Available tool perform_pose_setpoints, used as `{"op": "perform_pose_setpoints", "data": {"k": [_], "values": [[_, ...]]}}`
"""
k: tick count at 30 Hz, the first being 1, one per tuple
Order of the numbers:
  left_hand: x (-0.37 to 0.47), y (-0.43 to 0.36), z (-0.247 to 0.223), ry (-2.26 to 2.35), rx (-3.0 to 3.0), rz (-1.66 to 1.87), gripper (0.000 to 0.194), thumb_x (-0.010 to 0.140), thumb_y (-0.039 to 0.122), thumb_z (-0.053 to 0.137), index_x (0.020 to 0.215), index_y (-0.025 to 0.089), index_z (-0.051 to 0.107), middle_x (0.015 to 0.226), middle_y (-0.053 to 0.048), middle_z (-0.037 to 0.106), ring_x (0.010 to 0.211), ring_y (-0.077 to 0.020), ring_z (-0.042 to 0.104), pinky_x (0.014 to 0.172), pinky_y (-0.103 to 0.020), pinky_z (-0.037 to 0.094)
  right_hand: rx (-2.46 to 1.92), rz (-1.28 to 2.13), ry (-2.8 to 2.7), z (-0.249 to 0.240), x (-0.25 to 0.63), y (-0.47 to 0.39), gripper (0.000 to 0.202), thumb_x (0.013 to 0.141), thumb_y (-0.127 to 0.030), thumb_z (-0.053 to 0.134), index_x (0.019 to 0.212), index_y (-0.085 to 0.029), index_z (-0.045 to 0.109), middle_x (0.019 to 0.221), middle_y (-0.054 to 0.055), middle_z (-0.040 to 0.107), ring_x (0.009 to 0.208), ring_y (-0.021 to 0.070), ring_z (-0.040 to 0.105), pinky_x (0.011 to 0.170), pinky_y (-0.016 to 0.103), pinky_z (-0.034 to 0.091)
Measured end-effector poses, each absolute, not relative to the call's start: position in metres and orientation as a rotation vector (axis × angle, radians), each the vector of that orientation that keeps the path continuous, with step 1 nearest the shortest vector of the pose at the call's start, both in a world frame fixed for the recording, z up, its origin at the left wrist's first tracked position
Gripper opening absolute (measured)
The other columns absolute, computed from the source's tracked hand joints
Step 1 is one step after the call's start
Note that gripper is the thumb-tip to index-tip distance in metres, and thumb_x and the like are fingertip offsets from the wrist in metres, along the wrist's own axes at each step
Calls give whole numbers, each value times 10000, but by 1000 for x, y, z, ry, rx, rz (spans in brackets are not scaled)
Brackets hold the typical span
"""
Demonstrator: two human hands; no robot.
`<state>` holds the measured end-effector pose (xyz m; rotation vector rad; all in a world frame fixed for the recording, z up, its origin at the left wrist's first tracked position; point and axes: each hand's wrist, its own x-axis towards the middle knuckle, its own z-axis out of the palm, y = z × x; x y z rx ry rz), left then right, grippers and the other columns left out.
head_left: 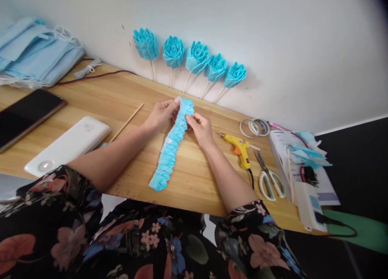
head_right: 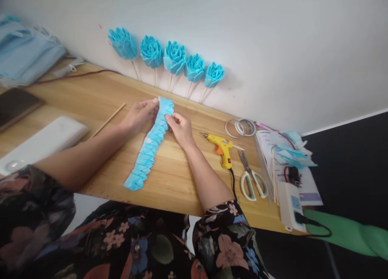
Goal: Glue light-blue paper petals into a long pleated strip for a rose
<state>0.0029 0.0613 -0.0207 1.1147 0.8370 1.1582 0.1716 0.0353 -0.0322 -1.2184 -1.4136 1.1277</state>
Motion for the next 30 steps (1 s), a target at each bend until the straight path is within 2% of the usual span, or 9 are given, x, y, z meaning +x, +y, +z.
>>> {"op": "perform_pose_setpoints", "data": {"k": [2,4,7,12,16,19,22,27,30], "values": [[2,62,-21,826,1122,1121,511,875,643,699,727,159,630,648,-35,633,588,-129,592,569,-239,466,-1223,1106,-1403,-33,172,36,546,768,-732,717,634,-223,569,588,-42,571,577,112,513,588,266,416],[1,63,-20,844,1153,1100,489,838,615,743,708,157,633,627,-26,621,569,-122,574,561,-236,454,-1217,1083,-1404,-35,172,36,526,784,-703,716,630,-223,565,580,-43,564,576,112,506,585,267,405],[1,64,-19,884,1192,1087,352,740,443,838,694,154,641,595,9,599,534,-100,527,552,-229,431,-1194,1064,-1410,-37,174,35,490,814,-639,717,620,-222,550,569,-46,538,570,109,485,581,270,380],[1,64,-19,897,1189,1088,199,720,267,781,679,154,623,603,22,600,547,-90,525,581,-225,437,-1184,1052,-1440,-39,175,34,478,851,-600,706,614,-218,544,571,-45,518,569,108,484,577,271,372],[1,62,-18,894,1200,1110,181,744,259,762,686,160,622,597,27,591,543,-86,515,577,-221,441,-1179,1057,-1402,-38,174,34,557,896,-709,607,637,-218,565,611,-23,571,582,121,523,577,276,413],[2,62,-19,880,1229,1108,200,744,269,778,685,161,619,599,26,595,542,-86,524,570,-217,446,-1188,1053,-1403,-38,173,35,573,857,-765,623,683,-222,575,627,-27,570,586,121,526,571,271,427],[3,64,-23,846,1246,1096,227,735,291,814,717,159,629,623,22,617,547,-91,545,572,-221,462,-1216,1055,-1409,-40,173,35,577,802,-790,667,725,-227,569,640,-36,556,594,116,517,566,262,428],[3,68,-31,790,1185,1207,282,717,257,854,899,162,660,707,13,678,591,-107,598,589,-223,480,-1201,1039,-1413,-39,173,36,595,874,-797,567,701,-228,563,641,-22,575,588,122,532,557,268,428],[3,69,-32,791,1146,1261,279,741,236,847,929,167,652,715,15,678,600,-107,601,607,-224,484,-1169,1059,-1446,-35,172,34,604,862,-795,585,675,-221,573,649,-18,578,602,120,525,565,264,427]]}}
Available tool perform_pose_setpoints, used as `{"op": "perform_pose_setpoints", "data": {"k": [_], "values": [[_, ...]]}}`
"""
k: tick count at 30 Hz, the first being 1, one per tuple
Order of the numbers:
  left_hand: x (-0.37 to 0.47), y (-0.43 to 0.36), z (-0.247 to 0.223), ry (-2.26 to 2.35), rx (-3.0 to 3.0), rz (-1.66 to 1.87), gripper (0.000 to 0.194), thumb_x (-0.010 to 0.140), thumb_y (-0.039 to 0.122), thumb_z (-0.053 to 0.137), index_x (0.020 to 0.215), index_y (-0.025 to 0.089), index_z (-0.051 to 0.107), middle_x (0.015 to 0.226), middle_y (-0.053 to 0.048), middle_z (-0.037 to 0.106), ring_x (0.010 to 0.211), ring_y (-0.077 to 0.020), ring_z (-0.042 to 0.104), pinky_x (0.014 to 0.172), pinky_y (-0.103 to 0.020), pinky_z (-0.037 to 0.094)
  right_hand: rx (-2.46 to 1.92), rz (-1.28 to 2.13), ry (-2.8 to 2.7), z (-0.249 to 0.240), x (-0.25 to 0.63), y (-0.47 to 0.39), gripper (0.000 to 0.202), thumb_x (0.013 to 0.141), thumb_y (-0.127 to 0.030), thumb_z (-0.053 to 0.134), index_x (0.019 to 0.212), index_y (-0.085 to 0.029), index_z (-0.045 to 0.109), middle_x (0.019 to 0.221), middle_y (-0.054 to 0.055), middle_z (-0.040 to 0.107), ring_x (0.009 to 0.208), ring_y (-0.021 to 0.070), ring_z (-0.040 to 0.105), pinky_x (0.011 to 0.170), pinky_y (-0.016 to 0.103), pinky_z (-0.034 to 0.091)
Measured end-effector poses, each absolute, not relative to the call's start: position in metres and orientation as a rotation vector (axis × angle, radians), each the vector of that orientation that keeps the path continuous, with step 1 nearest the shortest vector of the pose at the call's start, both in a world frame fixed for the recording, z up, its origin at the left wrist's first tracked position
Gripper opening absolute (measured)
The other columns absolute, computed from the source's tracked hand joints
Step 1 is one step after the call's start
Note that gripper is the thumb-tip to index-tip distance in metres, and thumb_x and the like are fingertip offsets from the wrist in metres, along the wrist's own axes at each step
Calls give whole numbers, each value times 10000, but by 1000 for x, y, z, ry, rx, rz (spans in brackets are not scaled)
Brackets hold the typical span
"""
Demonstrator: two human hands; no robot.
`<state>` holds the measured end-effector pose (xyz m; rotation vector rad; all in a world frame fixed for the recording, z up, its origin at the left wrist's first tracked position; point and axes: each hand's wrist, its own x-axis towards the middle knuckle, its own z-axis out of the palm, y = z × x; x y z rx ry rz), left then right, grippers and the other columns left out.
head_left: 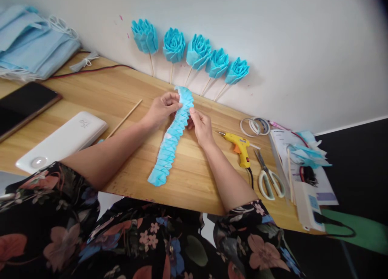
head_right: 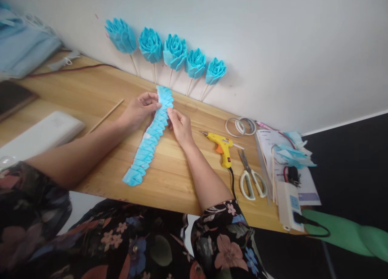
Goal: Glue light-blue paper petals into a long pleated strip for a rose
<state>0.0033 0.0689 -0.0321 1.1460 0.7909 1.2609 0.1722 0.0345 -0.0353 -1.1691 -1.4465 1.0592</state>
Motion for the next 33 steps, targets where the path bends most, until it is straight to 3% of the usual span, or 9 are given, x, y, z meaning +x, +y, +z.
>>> {"op": "perform_pose_setpoints", "data": {"k": [5,10,18,22,26,30,33], "values": [[4,66,-25,845,1077,1230,212,845,302,799,910,172,645,725,8,675,596,-101,598,607,-215,482,-1241,1074,-1465,-33,170,34,587,763,-799,683,703,-220,602,644,-31,568,603,116,498,590,263,428],[1,66,-20,844,1130,1066,372,902,488,754,784,156,631,628,-11,630,535,-108,582,549,-222,459,-1260,1045,-1370,-36,171,35,560,785,-779,668,731,-227,595,663,-24,574,604,122,510,580,269,430],[-1,64,-20,865,1253,966,273,819,321,798,685,157,625,537,9,595,490,-102,537,508,-217,415,-1174,1031,-1376,-40,174,35,550,824,-737,681,668,-227,550,618,-37,520,583,118,502,571,273,411],[0,65,-21,873,1203,1039,230,794,284,790,685,157,632,545,15,597,495,-93,521,516,-217,403,-1193,1017,-1404,-39,175,36,626,882,-803,544,627,-232,531,607,-20,553,582,131,532,589,290,427],[0,66,-23,856,1160,1094,290,807,340,812,679,164,620,558,15,593,505,-94,531,524,-220,413,-1213,1048,-1457,-38,174,35,604,826,-811,615,673,-231,554,633,-29,556,607,123,507,598,277,413],[1,66,-21,793,1149,1069,433,911,518,719,687,159,630,599,-26,637,517,-109,568,530,-231,445,-1195,1039,-1455,-40,174,35,573,803,-773,677,687,-227,547,637,-39,518,613,117,482,595,273,389],[1,66,-21,817,1159,1044,412,897,493,750,690,154,641,598,-25,639,520,-108,574,536,-225,452,-1199,1022,-1440,-42,175,36,564,829,-759,660,679,-230,537,634,-35,525,618,121,495,596,275,396]]}}
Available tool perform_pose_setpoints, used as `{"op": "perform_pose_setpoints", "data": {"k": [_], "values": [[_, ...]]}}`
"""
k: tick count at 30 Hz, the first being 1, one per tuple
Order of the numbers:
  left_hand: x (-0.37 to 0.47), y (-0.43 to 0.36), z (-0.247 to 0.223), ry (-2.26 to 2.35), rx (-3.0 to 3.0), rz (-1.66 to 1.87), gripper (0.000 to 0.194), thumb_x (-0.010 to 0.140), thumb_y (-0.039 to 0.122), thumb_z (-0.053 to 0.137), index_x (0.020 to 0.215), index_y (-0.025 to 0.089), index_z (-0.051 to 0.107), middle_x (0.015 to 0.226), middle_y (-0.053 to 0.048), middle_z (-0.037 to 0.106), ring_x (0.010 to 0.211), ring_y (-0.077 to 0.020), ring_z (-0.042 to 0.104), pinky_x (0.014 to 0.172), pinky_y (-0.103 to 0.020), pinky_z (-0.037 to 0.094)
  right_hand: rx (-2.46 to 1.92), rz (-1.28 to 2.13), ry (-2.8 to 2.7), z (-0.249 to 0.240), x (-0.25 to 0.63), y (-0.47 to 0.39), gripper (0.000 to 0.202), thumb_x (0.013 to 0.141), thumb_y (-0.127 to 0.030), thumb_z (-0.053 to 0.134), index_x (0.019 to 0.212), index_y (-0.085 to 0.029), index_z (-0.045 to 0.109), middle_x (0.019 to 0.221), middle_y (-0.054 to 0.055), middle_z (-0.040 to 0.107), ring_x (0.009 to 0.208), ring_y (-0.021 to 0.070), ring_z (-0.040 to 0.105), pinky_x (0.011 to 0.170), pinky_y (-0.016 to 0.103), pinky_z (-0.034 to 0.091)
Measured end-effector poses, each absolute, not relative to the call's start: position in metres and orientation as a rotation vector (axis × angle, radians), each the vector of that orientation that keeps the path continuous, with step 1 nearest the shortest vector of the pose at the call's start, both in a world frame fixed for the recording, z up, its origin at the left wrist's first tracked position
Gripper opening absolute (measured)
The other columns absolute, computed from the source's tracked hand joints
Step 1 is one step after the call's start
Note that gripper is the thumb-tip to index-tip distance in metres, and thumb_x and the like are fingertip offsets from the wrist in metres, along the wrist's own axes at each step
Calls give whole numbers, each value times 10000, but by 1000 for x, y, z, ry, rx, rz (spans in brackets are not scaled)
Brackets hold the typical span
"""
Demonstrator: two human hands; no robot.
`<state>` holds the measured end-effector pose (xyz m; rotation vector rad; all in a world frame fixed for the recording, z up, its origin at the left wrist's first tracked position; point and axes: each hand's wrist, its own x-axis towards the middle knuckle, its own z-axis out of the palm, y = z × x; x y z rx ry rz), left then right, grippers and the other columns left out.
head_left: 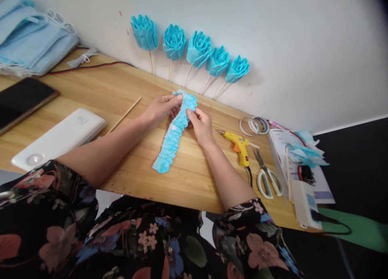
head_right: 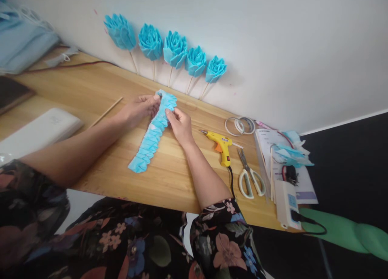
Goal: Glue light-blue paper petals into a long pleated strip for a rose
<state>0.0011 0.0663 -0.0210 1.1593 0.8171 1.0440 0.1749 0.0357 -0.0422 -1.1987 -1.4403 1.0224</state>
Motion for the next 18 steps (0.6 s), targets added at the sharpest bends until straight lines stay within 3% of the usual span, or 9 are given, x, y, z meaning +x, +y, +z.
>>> {"op": "perform_pose_setpoints", "data": {"k": [4,10,15,18], "values": [[-1,66,-21,845,1211,1033,297,819,324,825,667,152,636,552,5,607,495,-93,545,529,-211,438,-1209,1013,-1438,-42,176,35,586,845,-775,634,657,-233,513,617,-34,520,608,122,500,591,277,402],[-1,64,-19,835,1194,1048,264,832,263,778,644,154,628,544,11,598,498,-86,527,538,-212,420,-1156,1011,-1421,-42,176,35,594,903,-757,578,638,-228,527,612,-22,547,590,123,503,597,289,407],[0,66,-22,855,1130,1109,310,834,306,807,652,159,603,575,9,607,527,-93,540,566,-223,425,-1140,1055,-1461,-37,174,34,612,865,-798,586,647,-228,545,624,-21,534,607,126,495,596,287,399],[1,67,-22,825,1186,1068,392,892,443,768,666,161,617,583,-8,617,526,-108,547,561,-238,426,-1190,1037,-1480,-38,174,34,598,803,-798,662,674,-229,531,631,-37,487,611,117,450,586,279,377]]}}
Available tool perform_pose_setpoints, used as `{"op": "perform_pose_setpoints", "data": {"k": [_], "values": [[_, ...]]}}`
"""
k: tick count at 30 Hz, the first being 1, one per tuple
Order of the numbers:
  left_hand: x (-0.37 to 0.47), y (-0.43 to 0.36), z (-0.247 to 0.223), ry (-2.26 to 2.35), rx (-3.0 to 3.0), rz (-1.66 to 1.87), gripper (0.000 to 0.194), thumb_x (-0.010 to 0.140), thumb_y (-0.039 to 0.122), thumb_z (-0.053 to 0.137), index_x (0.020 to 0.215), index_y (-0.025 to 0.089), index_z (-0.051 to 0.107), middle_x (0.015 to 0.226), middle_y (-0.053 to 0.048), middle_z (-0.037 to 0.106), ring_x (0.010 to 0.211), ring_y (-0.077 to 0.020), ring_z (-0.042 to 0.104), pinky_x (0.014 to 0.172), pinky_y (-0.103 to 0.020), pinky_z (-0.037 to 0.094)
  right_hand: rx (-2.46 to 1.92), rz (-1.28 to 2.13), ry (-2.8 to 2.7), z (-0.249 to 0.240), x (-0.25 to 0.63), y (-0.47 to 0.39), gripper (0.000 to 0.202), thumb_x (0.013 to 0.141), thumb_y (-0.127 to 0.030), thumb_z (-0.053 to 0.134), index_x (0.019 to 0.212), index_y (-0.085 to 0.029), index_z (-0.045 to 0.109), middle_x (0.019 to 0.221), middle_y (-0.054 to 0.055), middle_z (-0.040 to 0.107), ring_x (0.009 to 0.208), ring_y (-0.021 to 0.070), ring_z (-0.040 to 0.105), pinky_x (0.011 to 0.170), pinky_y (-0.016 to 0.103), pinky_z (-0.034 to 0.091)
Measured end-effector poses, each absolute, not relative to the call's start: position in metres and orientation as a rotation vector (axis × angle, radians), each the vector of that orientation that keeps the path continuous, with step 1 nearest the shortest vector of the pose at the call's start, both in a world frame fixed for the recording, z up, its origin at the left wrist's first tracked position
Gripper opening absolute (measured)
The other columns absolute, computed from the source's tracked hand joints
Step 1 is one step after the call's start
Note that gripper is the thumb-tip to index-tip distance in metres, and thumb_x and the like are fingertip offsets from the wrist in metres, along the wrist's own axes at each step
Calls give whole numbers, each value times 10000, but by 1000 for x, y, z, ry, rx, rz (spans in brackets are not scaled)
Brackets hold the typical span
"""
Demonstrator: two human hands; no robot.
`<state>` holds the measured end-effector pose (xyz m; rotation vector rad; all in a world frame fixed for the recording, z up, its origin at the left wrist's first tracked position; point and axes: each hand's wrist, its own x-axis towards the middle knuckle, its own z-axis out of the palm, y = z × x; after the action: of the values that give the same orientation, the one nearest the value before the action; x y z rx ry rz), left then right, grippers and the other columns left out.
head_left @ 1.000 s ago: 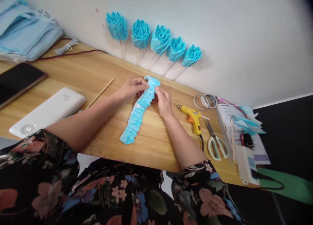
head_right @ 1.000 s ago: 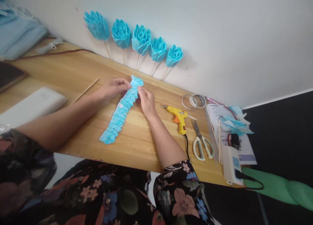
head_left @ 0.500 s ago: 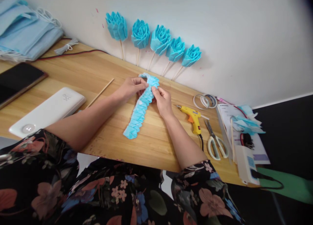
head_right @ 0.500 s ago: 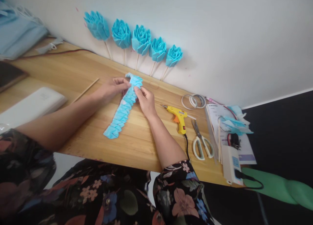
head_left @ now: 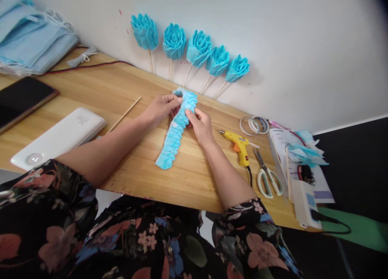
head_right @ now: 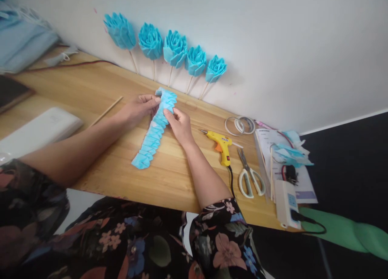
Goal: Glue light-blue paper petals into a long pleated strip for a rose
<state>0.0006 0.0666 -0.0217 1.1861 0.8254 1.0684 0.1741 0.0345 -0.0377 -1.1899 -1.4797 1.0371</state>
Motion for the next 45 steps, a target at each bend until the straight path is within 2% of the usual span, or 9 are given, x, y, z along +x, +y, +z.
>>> {"op": "perform_pose_setpoints", "data": {"k": [3,9,15,21,24,27,31,37,45], "values": [[0,66,-20,805,1240,1027,464,922,541,714,675,157,634,596,-27,628,534,-122,556,562,-254,430,-1233,1016,-1448,-41,174,35,593,820,-787,648,670,-234,492,627,-39,463,609,118,450,581,278,378],[-3,64,-19,815,1275,985,284,780,335,839,685,155,641,581,8,613,539,-104,546,563,-230,428,-1195,1002,-1429,-40,174,35,595,850,-772,631,650,-233,476,618,-38,454,600,115,437,573,275,376],[-3,63,-17,823,1260,973,261,762,312,812,657,165,624,563,9,605,524,-107,535,564,-236,434,-1212,1004,-1479,-44,176,36,597,837,-786,636,672,-232,488,633,-42,452,610,114,430,579,275,359],[-2,65,-19,819,1212,1029,254,777,281,803,654,149,625,568,2,602,539,-98,532,571,-229,411,-1172,997,-1455,-41,175,35,619,908,-783,534,640,-227,485,631,-27,495,614,119,467,606,282,384],[-2,68,-24,825,1157,1067,246,779,276,811,677,150,626,577,13,600,536,-90,526,566,-218,407,-1170,1050,-1484,-39,175,34,615,850,-802,599,653,-225,518,633,-30,517,617,119,487,605,278,397],[-2,72,-28,790,1165,1070,281,796,328,819,691,147,631,580,11,602,535,-89,530,560,-215,408,-1183,1057,-1487,-40,175,35,592,760,-783,717,688,-216,562,633,-45,502,607,109,459,591,272,377],[-3,70,-26,750,1214,1037,399,866,458,765,671,153,598,588,1,598,540,-100,546,561,-229,421,-1227,1029,-1433,-42,174,37,588,767,-785,702,697,-218,564,630,-46,499,603,109,455,576,269,371],[-4,66,-22,814,1247,978,190,787,235,792,747,142,631,630,12,636,568,-100,563,589,-226,433,-1189,1010,-1412,-42,175,36,603,842,-784,630,654,-223,511,615,-36,505,587,107,471,564,269,382],[-4,67,-21,809,1248,962,163,809,206,740,712,145,624,575,16,607,548,-98,547,579,-220,422,-1214,958,-1473,-44,176,36,595,842,-773,644,667,-223,500,619,-46,473,601,105,452,576,268,363]]}}
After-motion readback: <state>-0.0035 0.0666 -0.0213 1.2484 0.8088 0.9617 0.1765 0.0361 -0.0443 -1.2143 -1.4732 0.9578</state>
